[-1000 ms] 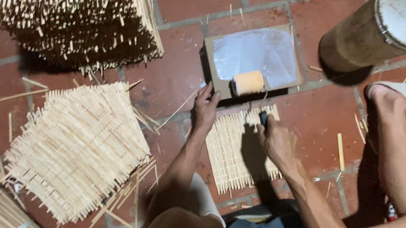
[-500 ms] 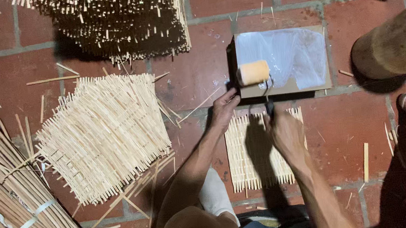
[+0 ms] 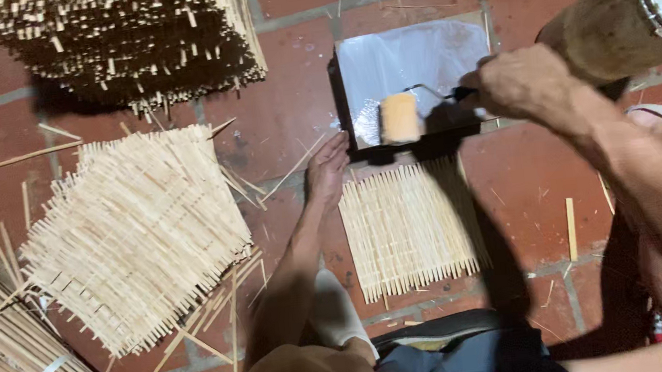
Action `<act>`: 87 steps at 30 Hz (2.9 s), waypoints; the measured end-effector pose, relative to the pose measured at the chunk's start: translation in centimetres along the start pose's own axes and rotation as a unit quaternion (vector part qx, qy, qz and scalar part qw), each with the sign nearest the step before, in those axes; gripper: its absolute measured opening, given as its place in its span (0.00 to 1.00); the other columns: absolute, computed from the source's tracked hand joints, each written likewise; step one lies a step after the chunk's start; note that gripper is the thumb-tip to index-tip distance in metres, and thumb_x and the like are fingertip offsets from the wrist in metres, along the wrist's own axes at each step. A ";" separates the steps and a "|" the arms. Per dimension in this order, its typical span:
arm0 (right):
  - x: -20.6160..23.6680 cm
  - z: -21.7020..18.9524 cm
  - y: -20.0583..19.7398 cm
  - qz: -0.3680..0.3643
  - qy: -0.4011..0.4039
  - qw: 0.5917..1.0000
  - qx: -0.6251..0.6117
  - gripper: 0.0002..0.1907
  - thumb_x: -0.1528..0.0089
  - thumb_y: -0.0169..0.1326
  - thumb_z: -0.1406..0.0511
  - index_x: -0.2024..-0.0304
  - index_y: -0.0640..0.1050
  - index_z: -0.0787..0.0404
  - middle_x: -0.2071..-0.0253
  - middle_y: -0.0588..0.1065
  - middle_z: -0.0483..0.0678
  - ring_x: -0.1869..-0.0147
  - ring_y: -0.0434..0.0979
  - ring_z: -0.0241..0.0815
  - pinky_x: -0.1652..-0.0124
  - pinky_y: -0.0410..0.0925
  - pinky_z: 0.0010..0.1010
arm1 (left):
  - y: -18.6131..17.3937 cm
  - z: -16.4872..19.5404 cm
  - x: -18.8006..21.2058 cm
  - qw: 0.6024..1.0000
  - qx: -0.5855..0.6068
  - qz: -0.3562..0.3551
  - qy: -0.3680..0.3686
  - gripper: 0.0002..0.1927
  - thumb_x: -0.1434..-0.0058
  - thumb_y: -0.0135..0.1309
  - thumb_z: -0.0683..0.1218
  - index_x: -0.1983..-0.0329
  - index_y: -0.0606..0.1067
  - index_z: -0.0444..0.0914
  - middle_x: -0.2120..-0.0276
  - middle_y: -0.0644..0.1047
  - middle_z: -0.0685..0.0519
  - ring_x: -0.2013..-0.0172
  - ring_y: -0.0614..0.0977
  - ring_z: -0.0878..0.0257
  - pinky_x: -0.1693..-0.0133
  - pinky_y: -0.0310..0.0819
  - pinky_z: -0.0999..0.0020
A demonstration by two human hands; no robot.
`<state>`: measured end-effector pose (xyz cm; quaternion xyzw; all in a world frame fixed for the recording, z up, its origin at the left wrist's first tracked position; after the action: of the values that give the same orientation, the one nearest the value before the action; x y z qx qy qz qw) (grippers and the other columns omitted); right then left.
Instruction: The person weaves thin bamboo strips into a square mat, applies glue to a cardboard backing using a roller, and presses the mat onto the backing. The person repeats this cycle for multiple mats, stacking the finished units.
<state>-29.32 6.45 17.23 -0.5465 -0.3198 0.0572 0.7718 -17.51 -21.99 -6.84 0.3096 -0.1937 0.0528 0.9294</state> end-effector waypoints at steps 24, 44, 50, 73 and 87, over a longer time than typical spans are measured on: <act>-4.3 -7.8 0.0 0.068 -0.087 0.988 -0.107 0.21 0.35 0.53 0.47 0.45 0.81 0.45 0.58 0.81 0.45 0.60 0.83 0.46 0.61 0.76 0.39 | -2.7 -1.0 -1.1 0.995 0.087 -0.037 -0.009 0.25 0.29 0.50 0.36 0.28 0.65 0.25 0.38 0.73 0.35 0.43 0.75 0.49 0.43 0.71 0.55; -15.7 11.5 -3.4 0.009 -0.017 0.999 0.035 0.23 0.39 0.58 0.45 0.44 0.83 0.39 0.53 0.84 0.40 0.55 0.85 0.46 0.57 0.78 0.41 | -2.6 -0.5 0.0 0.998 0.053 -0.014 -0.027 0.28 0.32 0.48 0.39 0.30 0.60 0.25 0.35 0.70 0.34 0.33 0.71 0.49 0.32 0.64 0.56; -9.9 20.4 -2.6 0.025 0.036 0.993 0.107 0.24 0.38 0.58 0.42 0.46 0.83 0.43 0.55 0.83 0.43 0.54 0.83 0.42 0.59 0.75 0.37 | -3.1 -1.2 -0.3 0.994 0.100 -0.040 -0.028 0.26 0.31 0.48 0.39 0.31 0.62 0.26 0.36 0.71 0.35 0.35 0.72 0.49 0.33 0.62 0.54; -2.8 5.5 1.9 0.208 0.178 0.823 -0.497 0.15 0.31 0.58 0.60 0.50 0.83 0.64 0.67 0.80 0.53 0.71 0.75 0.39 0.72 0.68 0.35 | -2.4 -0.5 0.4 0.997 0.066 -0.002 -0.028 0.29 0.34 0.50 0.38 0.31 0.61 0.25 0.36 0.69 0.31 0.34 0.71 0.45 0.33 0.65 0.55; 20.1 -1.2 21.1 0.146 0.383 0.708 -0.575 0.18 0.35 0.59 0.61 0.48 0.82 0.67 0.81 0.74 0.51 0.79 0.71 0.36 0.79 0.64 0.35 | -2.5 -1.1 0.3 0.997 0.080 -0.004 -0.007 0.28 0.33 0.49 0.39 0.31 0.60 0.23 0.37 0.70 0.33 0.35 0.73 0.45 0.35 0.68 0.54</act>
<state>-7.33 22.65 7.09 -0.8996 0.1160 -0.2397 0.3461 -16.36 -23.36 -8.95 0.3843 -0.1944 0.0625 0.9003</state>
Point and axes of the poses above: each hand's wrist, its own x-axis away from the middle knuckle, its own y-axis out of the palm, z = x × y, the point moved 4 cm from there along -x, towards the middle knuckle
